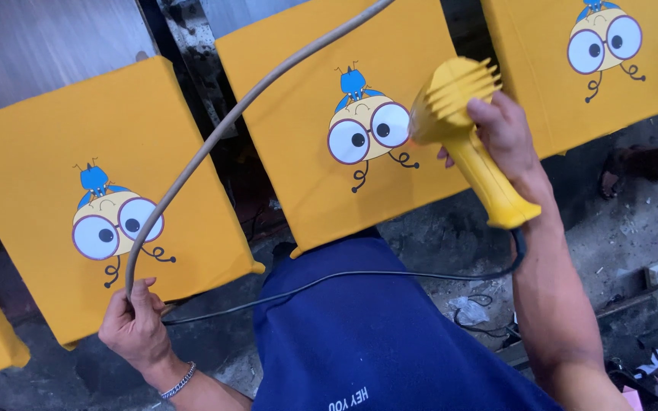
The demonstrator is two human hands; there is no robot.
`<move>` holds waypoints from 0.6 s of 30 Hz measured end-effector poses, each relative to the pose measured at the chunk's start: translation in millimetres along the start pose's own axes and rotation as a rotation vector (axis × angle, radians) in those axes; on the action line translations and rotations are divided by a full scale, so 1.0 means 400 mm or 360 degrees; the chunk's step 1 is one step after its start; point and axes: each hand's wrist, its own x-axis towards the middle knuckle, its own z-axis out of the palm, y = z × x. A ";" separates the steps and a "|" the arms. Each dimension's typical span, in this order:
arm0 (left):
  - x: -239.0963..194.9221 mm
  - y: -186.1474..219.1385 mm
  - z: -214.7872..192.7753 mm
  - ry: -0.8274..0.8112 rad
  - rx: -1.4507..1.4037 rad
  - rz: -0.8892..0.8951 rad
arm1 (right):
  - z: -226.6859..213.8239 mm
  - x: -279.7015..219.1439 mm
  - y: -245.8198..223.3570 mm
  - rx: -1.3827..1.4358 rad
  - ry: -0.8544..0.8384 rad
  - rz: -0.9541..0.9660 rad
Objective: Using a heat gun to dry ink on printed fabric panels
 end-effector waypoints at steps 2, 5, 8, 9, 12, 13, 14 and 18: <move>-0.002 0.003 -0.002 -0.0010 0.0027 0.0009 | 0.013 -0.016 0.016 -0.0032 -0.0054 0.0047; -0.002 0.007 -0.002 -0.0022 0.0068 0.0006 | 0.047 -0.019 0.036 0.0199 -0.0131 0.0109; -0.002 0.008 -0.003 -0.0023 0.0021 0.0024 | 0.071 -0.016 0.033 0.0284 -0.0173 0.0027; -0.004 0.005 -0.006 -0.0012 0.0028 0.0019 | 0.067 -0.018 0.033 0.0265 -0.0168 0.0055; -0.009 0.003 -0.001 0.0008 0.0037 0.0021 | 0.029 -0.019 0.045 0.0226 -0.0126 0.0091; -0.012 0.003 -0.002 0.0009 0.0049 0.0027 | 0.013 -0.019 0.054 0.0214 -0.0086 0.0108; -0.015 0.005 -0.002 0.0015 0.0053 0.0021 | 0.009 -0.021 0.043 0.0212 -0.0094 0.0111; -0.017 0.007 0.006 -0.0014 0.0033 -0.0010 | -0.008 -0.005 0.004 0.0107 0.0040 -0.0034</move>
